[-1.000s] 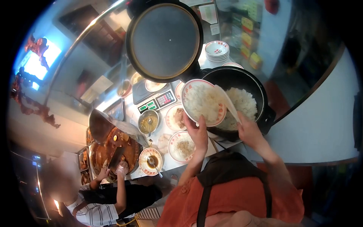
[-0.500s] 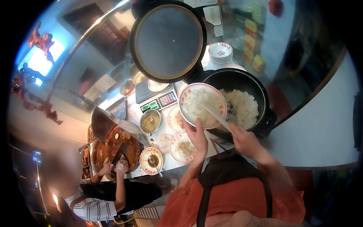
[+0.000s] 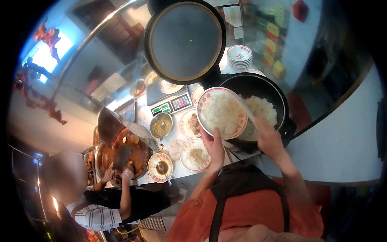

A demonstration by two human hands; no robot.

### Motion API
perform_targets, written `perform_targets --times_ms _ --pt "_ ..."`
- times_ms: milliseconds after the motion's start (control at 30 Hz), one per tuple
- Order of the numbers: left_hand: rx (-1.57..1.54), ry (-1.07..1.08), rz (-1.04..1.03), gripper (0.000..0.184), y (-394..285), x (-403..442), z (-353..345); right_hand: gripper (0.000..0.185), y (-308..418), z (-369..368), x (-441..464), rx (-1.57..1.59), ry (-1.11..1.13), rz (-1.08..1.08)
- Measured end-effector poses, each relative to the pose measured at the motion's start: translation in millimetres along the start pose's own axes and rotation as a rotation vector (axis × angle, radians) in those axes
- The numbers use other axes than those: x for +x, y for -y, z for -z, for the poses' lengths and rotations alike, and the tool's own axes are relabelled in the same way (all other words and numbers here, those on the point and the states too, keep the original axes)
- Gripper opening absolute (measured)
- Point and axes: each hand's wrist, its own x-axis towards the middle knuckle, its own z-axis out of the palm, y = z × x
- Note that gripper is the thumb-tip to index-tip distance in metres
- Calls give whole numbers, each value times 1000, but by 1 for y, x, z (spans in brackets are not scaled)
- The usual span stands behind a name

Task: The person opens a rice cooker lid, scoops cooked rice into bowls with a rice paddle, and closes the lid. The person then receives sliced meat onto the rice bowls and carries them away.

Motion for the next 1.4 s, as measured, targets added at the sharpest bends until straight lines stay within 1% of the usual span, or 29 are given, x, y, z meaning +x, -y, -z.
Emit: perform_targets --times_ms 67,100,167,200,267,300,367,400,433,500,567,600,667,700,767,900,967,1000,1033,1100,1167,1200,1233,1267,1300,1333,1367,1400 --pt "-50 -12 53 49 -2 -1 -3 47 6 -4 -4 -137 130 120" --pt "-51 -27 44 49 0 0 0 47 7 -3 -7 -135 138 135" --pt "-138 -35 110 45 3 2 7 51 11 5 -11 -220 231 349" --pt "-139 -50 102 45 2 3 9 51 12 8 -8 -218 240 364" --pt "-195 -74 152 41 0 4 11 50 13 12 -2 -238 139 379" --pt "-196 -89 152 41 -3 2 12 50 13 11 4 -238 152 386" --pt "-178 -24 163 39 -6 0 11 51 9 10 26 -269 66 397" --pt "-181 -41 159 39 -6 -1 12 52 3 9 32 -301 77 476" --pt "-212 -40 170 40 -4 -1 14 52 1 13 32 -297 87 491" --pt "-248 -56 168 40 -6 1 18 55 1 30 28 -368 234 628" --pt "-302 -101 289 39 -11 3 25 58 1 50 22 -381 295 634" --pt "-306 -121 277 39 -13 6 27 59 0 59 21 -422 279 646" --pt "-343 -120 366 36 -19 10 31 61 0 63 24 -457 209 681" --pt "-345 -134 363 36 -24 10 32 61 -1 62 26 -454 219 690" --pt "-330 -126 448 36 -34 13 32 59 -3 60 34 -490 192 712" --pt "-358 -85 527 36 -33 8 46 57 -9 66 52 -502 162 725" --pt "-420 -217 600 38 -19 2 61 53 -11 73 62 -450 132 743" --pt "-411 -196 587 39 -26 1 62 50 -13 74 70 -324 95 695" --pt "-403 -176 571 41 -35 -2 60 44 -19 79 81 -238 147 572" --pt "-312 -175 496 44 -60 -12 51 37 -45 74 114 78 62 413" --pt "-205 -193 397 45 -77 -22 45 34 -90 61 164 107 -109 418" --pt "-163 -214 367 46 -82 -26 45 34 -101 62 188 182 16 146" --pt "-169 -244 367 50 -80 -29 50 35 -112 64 213 258 141 -125" --pt "-186 -291 378 56 -74 -34 60 30 -139 53 241 326 188 -195" --pt "-264 -375 439 62 -70 -39 73 26 -169 35 267 395 234 -263" --pt "-302 -444 460 68 -65 -44 84 26 -190 18 289 400 226 -256" --pt "-288 -479 440 75 -63 -49 93 20 -209 -1 308 384 248 -356" --pt "120 -319 241 84 -64 -63 89 14 -226 -15 322 367 276 -456"
